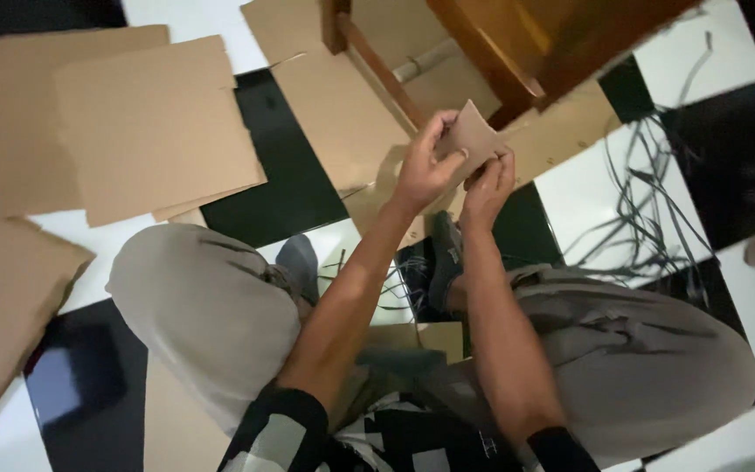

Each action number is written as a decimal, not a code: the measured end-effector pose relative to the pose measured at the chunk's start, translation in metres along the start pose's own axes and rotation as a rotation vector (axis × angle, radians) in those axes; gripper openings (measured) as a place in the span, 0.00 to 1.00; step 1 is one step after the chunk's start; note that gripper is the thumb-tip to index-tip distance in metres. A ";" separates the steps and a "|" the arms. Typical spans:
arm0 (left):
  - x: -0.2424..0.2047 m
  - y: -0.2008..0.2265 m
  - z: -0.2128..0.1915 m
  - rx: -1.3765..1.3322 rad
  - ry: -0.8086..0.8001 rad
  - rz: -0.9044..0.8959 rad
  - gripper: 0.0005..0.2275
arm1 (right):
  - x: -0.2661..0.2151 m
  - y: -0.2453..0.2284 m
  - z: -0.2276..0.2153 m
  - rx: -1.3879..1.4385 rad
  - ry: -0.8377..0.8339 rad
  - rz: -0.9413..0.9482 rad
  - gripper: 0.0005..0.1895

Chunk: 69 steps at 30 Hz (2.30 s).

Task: Wrapping a furniture leg with cardboard and securing it with plastic ties

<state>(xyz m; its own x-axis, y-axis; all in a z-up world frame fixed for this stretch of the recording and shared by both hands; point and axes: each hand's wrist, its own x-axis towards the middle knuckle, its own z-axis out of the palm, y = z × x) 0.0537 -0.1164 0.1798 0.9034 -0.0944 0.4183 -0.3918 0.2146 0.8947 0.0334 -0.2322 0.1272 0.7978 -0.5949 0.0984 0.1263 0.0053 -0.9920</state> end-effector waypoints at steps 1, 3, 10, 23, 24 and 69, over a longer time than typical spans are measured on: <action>0.000 -0.002 0.005 -0.011 -0.015 -0.001 0.20 | 0.004 0.008 -0.008 -0.005 0.017 -0.005 0.11; 0.005 -0.005 0.014 0.053 -0.040 0.013 0.24 | 0.018 0.024 -0.019 0.039 0.056 -0.014 0.09; 0.012 -0.017 0.040 0.224 -0.019 -0.045 0.24 | 0.024 0.008 -0.024 0.094 0.093 0.106 0.14; 0.025 -0.048 0.060 0.380 0.105 -0.315 0.29 | 0.012 0.042 -0.011 -0.260 -0.059 -0.376 0.35; 0.027 -0.042 0.062 0.426 0.137 -0.394 0.29 | 0.011 0.052 -0.008 -0.194 -0.052 -0.358 0.36; 0.042 -0.064 0.070 0.478 0.101 -0.043 0.20 | 0.030 0.045 -0.025 -0.464 -0.174 -0.321 0.39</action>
<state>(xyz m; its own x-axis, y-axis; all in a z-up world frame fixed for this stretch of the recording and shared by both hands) 0.1046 -0.2018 0.1507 0.9238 0.0064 0.3829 -0.3682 -0.2599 0.8927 0.0482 -0.2700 0.0840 0.8524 -0.3676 0.3719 0.1374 -0.5289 -0.8375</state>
